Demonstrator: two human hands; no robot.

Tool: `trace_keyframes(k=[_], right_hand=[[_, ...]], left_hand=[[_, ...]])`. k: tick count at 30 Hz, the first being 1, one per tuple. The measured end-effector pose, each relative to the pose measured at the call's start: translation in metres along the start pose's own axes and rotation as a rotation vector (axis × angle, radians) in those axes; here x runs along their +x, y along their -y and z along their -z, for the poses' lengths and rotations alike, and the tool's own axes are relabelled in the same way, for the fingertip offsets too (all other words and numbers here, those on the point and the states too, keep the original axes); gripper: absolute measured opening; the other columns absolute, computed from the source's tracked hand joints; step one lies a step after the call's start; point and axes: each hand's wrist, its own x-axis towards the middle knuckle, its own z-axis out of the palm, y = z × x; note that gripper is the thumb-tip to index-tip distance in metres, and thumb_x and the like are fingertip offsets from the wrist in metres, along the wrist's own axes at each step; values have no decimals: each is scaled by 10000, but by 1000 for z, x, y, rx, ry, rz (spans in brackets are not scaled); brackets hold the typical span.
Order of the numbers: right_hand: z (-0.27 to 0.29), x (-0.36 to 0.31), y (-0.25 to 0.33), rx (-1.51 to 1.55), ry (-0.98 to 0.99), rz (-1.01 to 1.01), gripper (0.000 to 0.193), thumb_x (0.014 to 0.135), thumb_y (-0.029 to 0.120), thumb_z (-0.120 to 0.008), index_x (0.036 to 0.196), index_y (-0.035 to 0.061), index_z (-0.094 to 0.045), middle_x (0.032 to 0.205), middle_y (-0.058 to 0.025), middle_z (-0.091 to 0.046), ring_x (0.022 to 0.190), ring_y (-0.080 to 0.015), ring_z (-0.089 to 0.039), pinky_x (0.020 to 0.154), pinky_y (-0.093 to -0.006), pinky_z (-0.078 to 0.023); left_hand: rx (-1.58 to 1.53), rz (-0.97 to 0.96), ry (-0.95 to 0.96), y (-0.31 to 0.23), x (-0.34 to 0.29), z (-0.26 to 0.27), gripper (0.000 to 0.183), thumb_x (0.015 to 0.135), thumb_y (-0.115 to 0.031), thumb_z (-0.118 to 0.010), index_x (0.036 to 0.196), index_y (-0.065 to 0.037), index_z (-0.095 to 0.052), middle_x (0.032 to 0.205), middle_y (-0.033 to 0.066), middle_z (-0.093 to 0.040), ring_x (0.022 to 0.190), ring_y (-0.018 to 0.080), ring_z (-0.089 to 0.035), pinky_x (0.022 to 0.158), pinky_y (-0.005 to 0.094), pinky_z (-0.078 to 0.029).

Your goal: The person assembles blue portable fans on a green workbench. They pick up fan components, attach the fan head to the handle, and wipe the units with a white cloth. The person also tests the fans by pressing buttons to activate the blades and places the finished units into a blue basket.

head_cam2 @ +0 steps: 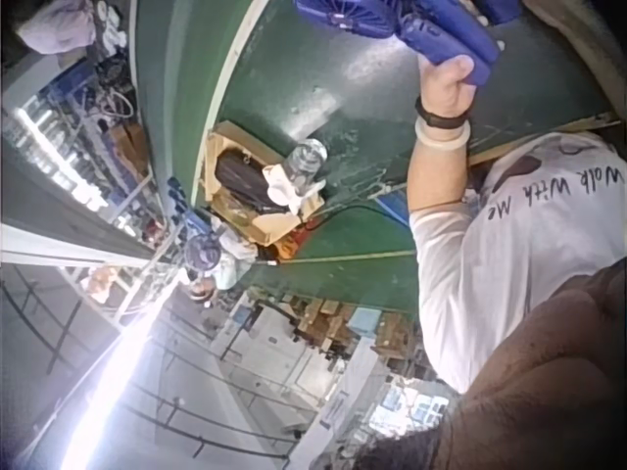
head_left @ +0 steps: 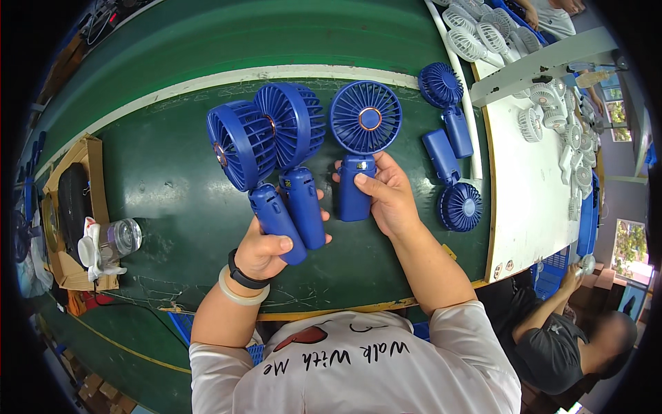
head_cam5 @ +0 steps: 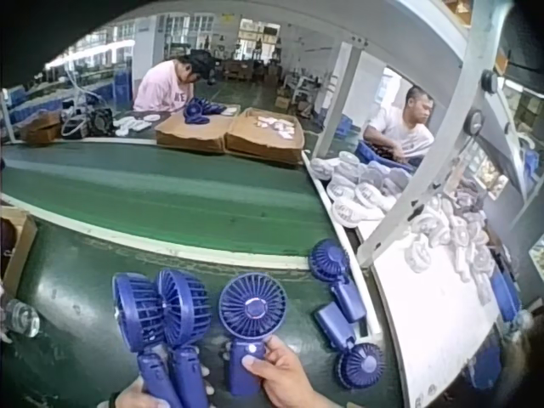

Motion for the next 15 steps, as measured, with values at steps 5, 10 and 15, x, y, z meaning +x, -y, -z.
trace_keyframes(k=[5,10,15], right_hand=[[2,0,-1,-7,-3,8,441,804,42,-638,1209,25,-465,1102,-154,-609,978,-229,-620,883,-358,-485],[-1,1,-5,18,37,32,477,832,76,-635,1258,48,-422,1142,-132,-590,1017,-222,-600,906,-359,-474],[-15,-8,-12,117,115,6,592,856,117,-640,1341,72,-303,1277,-128,-458,1156,-205,-489,962,-367,-417]], left_hand=[[89,-17,9,3,1,-1,916,653,-86,-733,1413,-61,-222,1337,157,-383,1212,320,-450,892,537,-488],[64,-25,-23,5,3,-11,883,636,-49,-767,1383,-70,-296,1334,127,-411,1203,283,-471,905,516,-487],[192,13,64,8,4,-11,773,665,-45,-741,1341,-45,-365,1270,101,-472,1157,239,-504,913,433,-484]])
